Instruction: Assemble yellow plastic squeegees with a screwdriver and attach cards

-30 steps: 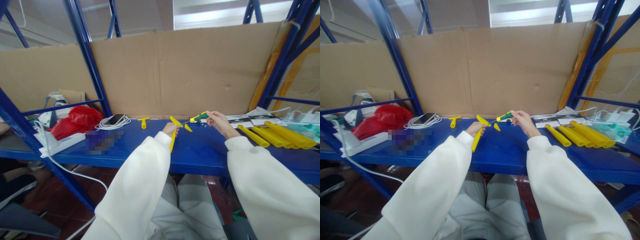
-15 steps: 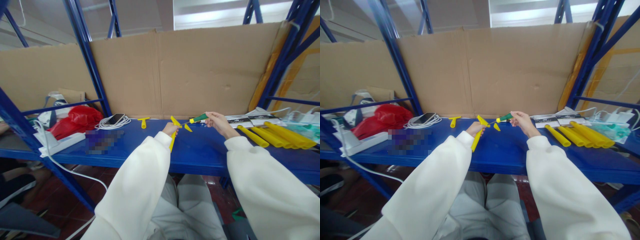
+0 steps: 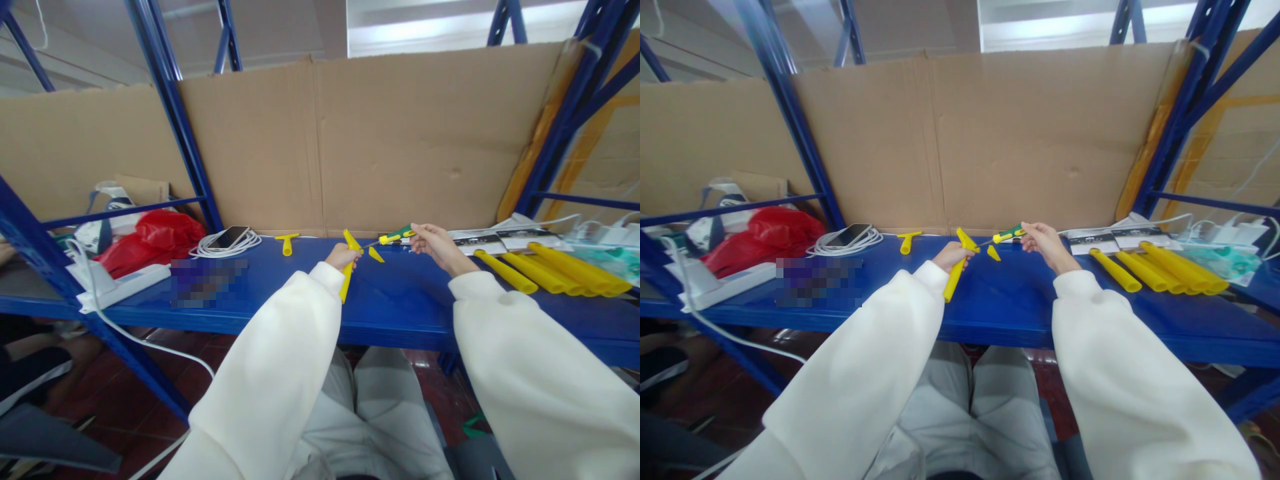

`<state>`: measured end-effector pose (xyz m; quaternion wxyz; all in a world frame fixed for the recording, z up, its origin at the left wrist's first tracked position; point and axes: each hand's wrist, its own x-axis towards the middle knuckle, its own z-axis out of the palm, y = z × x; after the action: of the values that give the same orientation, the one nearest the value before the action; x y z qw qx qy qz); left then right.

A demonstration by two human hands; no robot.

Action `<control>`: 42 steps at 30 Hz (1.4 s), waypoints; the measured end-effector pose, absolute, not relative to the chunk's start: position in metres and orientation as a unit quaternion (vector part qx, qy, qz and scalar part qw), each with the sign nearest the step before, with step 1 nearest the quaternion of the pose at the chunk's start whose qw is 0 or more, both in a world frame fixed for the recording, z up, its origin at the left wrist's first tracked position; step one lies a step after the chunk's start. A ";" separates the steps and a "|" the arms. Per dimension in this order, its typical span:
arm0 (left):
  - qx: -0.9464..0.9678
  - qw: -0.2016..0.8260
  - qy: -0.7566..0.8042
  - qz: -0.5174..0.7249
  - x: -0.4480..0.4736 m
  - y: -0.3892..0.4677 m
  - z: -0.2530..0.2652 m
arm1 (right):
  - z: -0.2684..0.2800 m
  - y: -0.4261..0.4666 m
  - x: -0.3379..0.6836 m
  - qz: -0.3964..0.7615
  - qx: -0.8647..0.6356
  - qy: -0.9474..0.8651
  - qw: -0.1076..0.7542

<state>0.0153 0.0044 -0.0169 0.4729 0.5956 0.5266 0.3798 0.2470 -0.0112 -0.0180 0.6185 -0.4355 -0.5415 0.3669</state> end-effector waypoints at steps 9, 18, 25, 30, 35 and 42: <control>0.590 0.469 0.530 0.389 0.016 0.002 -0.015 | -0.017 -0.015 0.243 0.362 -0.462 -0.520 0.621; 0.576 0.478 0.529 0.400 0.016 0.005 -0.016 | -0.016 -0.016 0.244 0.391 -0.420 -0.544 0.612; 0.569 0.469 0.537 0.410 0.015 0.007 -0.017 | -0.018 -0.016 0.243 0.381 -0.411 -0.564 0.606; 0.570 0.474 0.532 0.410 0.016 0.006 -0.017 | -0.019 -0.012 0.244 0.366 -0.436 -0.532 0.626; 0.562 0.480 0.529 0.418 0.016 0.009 -0.020 | -0.019 -0.011 0.245 0.368 -0.449 -0.519 0.627; 0.567 0.474 0.532 0.413 0.015 0.008 -0.019 | -0.022 -0.010 0.247 0.356 -0.454 -0.530 0.621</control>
<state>0.0150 0.0084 -0.0189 0.4740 0.5674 0.5318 0.4130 0.2467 -0.0100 -0.0217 0.6212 -0.4542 -0.5298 0.3565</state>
